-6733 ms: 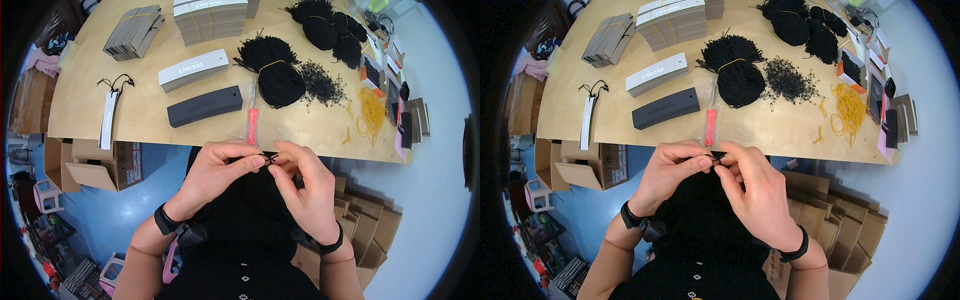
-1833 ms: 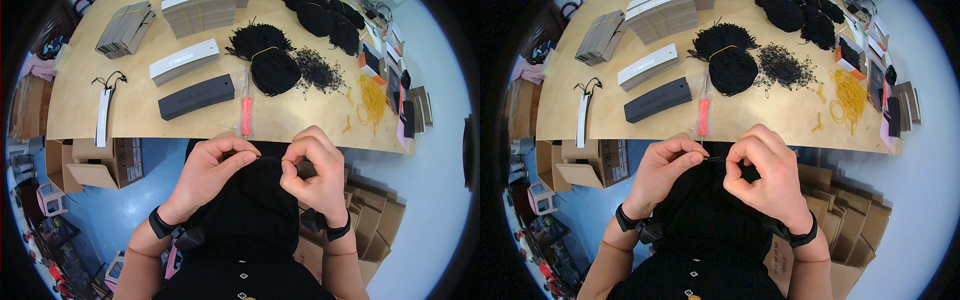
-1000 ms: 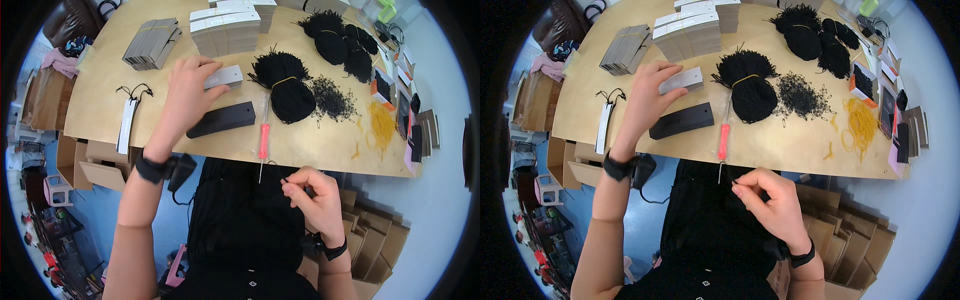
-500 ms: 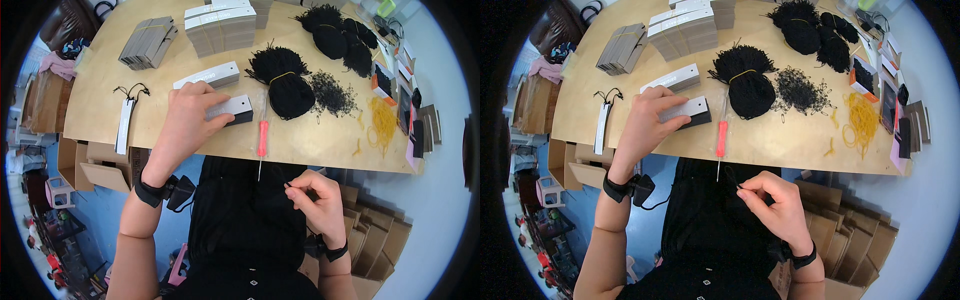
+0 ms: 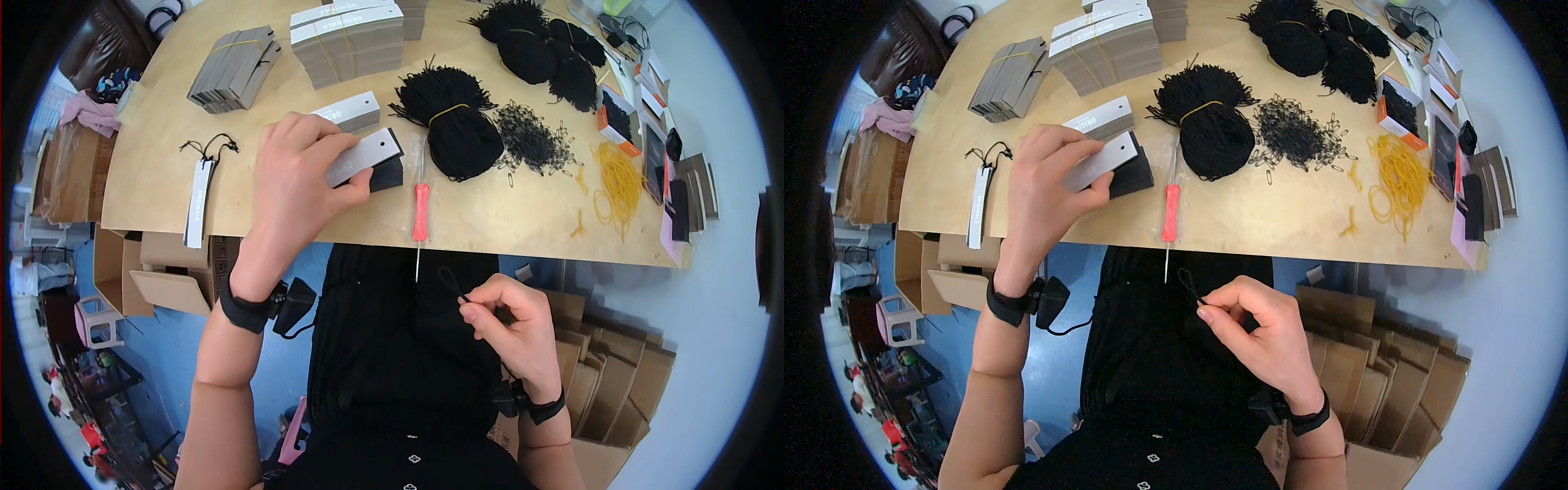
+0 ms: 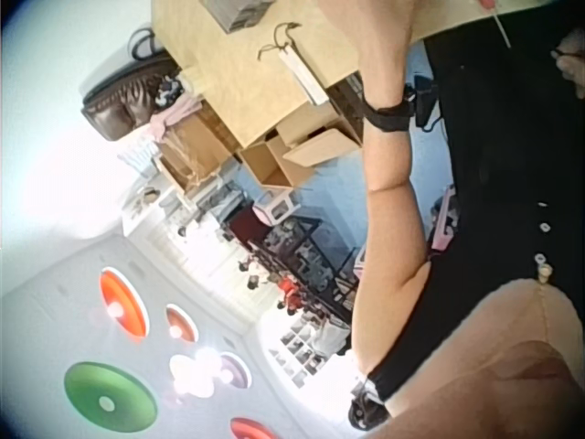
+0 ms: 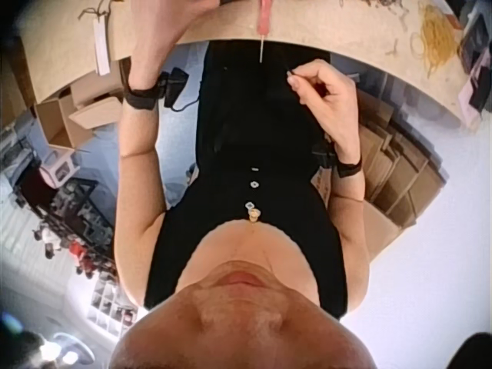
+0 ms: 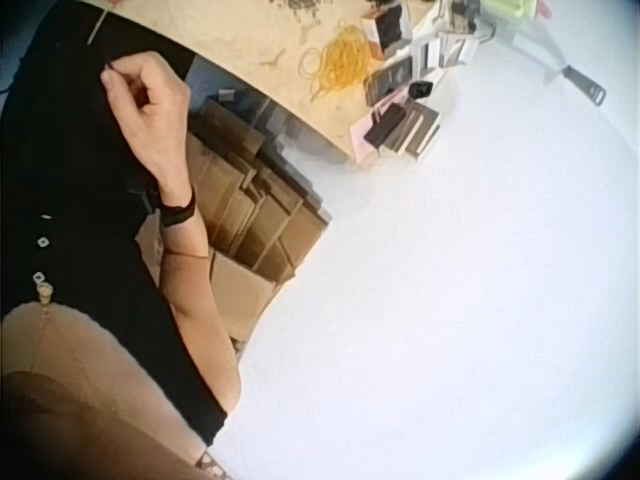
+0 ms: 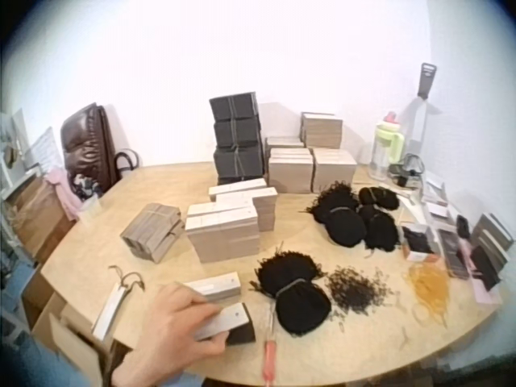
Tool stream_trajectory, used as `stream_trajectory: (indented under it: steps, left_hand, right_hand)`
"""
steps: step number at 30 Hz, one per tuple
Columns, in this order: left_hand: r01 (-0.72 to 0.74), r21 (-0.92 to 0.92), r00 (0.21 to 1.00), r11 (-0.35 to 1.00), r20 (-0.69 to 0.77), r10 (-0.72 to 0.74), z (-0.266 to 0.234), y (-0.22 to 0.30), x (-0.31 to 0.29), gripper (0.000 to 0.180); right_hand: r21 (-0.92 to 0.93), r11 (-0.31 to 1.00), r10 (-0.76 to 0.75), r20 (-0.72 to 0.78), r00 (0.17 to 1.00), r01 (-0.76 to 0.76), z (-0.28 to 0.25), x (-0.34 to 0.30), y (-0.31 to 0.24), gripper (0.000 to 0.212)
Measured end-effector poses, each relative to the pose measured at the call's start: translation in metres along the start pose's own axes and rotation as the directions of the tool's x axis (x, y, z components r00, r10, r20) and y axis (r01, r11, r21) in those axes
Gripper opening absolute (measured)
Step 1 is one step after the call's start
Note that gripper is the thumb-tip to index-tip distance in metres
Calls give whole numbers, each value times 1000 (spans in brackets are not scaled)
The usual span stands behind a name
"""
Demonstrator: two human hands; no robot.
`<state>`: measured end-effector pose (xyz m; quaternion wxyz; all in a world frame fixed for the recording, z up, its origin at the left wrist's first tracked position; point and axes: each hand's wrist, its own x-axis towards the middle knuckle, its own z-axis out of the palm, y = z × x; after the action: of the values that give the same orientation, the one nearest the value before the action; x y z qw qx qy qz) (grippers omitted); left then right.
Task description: Attaching black string loops to white hang tags at an assembly table.
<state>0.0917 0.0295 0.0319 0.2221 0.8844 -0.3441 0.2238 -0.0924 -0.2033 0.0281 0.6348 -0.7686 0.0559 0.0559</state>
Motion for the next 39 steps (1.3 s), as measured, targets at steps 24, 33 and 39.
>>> stream_trajectory:
  steps: [24,33,39]
  left_hand:
    - [244,-482,970,841,117,-215,38,72,-130,54]
    - [534,-652,845,538,382,-375,47,73,-112,37]
    - [558,-625,818,546,526,-234,42,62,-110,29]
  right_hand:
    - [-51,995,-79,94,992,84,15,3,8,9]
    - [-234,972,22,-3,1000,-22,16,14,37,11]
    - [-174,979,110,35,993,-102,9,-1,40,10]
